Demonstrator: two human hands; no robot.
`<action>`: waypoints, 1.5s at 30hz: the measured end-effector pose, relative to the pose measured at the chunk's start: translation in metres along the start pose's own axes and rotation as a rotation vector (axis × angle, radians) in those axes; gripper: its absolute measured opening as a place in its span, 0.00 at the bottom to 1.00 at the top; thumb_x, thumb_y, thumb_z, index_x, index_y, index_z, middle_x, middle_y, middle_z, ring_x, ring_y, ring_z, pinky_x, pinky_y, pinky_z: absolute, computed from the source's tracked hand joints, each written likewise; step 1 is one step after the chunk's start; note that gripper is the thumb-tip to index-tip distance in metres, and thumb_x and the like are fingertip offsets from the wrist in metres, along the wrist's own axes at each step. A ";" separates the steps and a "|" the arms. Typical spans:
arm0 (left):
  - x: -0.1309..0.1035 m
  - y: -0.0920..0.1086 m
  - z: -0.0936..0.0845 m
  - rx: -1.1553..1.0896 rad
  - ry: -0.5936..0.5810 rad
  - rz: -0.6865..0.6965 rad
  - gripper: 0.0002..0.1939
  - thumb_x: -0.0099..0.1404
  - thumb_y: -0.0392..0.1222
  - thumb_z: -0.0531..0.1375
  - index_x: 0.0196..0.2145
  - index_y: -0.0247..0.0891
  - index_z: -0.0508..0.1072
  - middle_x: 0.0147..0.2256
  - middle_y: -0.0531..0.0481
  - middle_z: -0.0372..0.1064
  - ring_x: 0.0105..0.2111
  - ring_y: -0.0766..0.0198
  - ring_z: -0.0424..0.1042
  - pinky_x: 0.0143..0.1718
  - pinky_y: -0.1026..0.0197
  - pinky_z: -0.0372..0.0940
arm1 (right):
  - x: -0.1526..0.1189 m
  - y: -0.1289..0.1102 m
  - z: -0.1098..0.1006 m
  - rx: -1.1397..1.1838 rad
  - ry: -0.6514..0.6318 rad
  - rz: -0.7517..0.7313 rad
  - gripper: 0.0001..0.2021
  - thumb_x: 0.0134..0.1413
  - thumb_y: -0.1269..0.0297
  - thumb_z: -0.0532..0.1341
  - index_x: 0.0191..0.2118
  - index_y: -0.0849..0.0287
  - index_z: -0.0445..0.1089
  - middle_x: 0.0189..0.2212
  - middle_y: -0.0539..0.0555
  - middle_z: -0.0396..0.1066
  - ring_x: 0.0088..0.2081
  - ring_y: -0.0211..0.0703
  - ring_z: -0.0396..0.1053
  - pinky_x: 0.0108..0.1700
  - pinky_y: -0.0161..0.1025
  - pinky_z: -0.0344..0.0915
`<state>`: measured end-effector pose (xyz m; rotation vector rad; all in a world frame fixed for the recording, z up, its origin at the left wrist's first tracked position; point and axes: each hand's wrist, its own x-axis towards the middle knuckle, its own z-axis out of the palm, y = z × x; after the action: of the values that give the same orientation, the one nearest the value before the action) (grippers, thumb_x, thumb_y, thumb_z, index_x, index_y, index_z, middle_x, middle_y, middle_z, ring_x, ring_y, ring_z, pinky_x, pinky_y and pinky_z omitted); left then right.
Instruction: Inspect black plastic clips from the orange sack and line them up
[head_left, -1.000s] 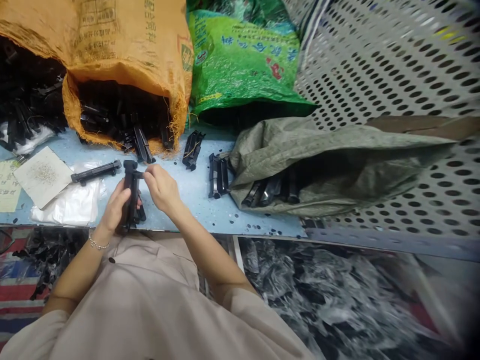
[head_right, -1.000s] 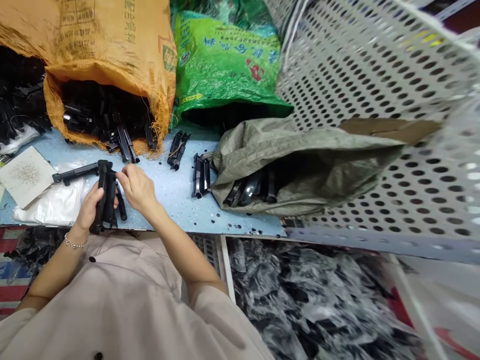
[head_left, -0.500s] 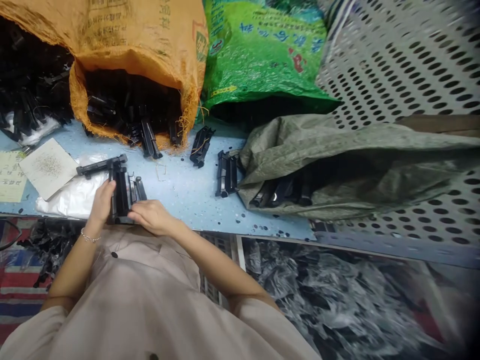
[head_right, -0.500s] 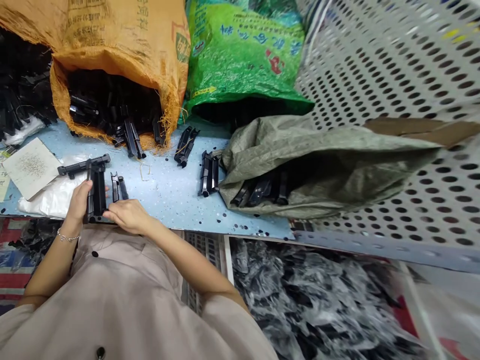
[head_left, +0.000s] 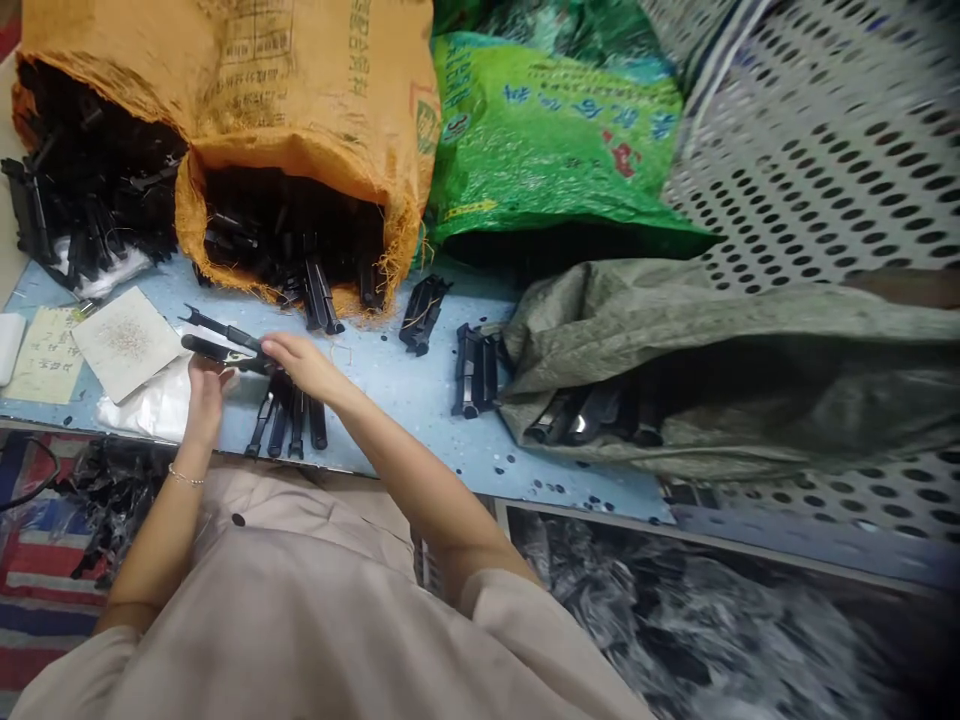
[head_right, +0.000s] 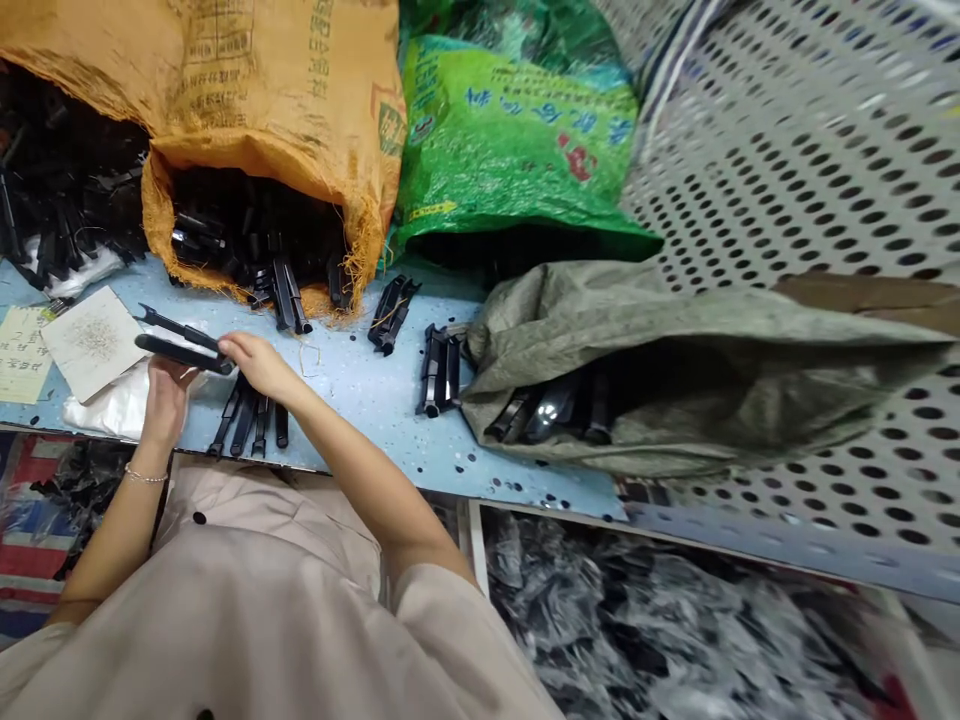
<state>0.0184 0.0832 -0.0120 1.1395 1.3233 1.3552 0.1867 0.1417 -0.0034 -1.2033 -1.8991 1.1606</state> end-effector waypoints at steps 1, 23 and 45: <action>0.002 0.006 0.001 -0.157 -0.033 -0.011 0.38 0.62 0.77 0.49 0.50 0.42 0.71 0.48 0.42 0.73 0.47 0.57 0.74 0.45 0.57 0.68 | -0.013 -0.002 0.003 0.191 -0.080 0.027 0.21 0.70 0.49 0.49 0.44 0.60 0.71 0.37 0.56 0.74 0.41 0.45 0.70 0.45 0.42 0.66; -0.004 0.020 0.012 0.026 -0.156 -0.096 0.33 0.64 0.65 0.60 0.58 0.40 0.66 0.34 0.48 0.73 0.26 0.63 0.74 0.27 0.63 0.69 | -0.092 -0.014 0.034 -0.369 -0.076 -0.146 0.27 0.73 0.48 0.40 0.33 0.58 0.67 0.29 0.55 0.70 0.32 0.42 0.66 0.35 0.38 0.56; -0.006 0.027 0.049 -0.200 -0.338 -0.019 0.31 0.67 0.66 0.55 0.58 0.43 0.69 0.48 0.41 0.73 0.50 0.54 0.74 0.51 0.50 0.71 | -0.085 -0.004 -0.035 0.672 -0.074 0.206 0.35 0.59 0.34 0.41 0.43 0.60 0.70 0.30 0.58 0.75 0.30 0.48 0.72 0.34 0.43 0.69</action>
<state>0.0678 0.0853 0.0148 1.1550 0.9323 1.1888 0.2486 0.0761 0.0127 -0.9859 -1.2700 1.7844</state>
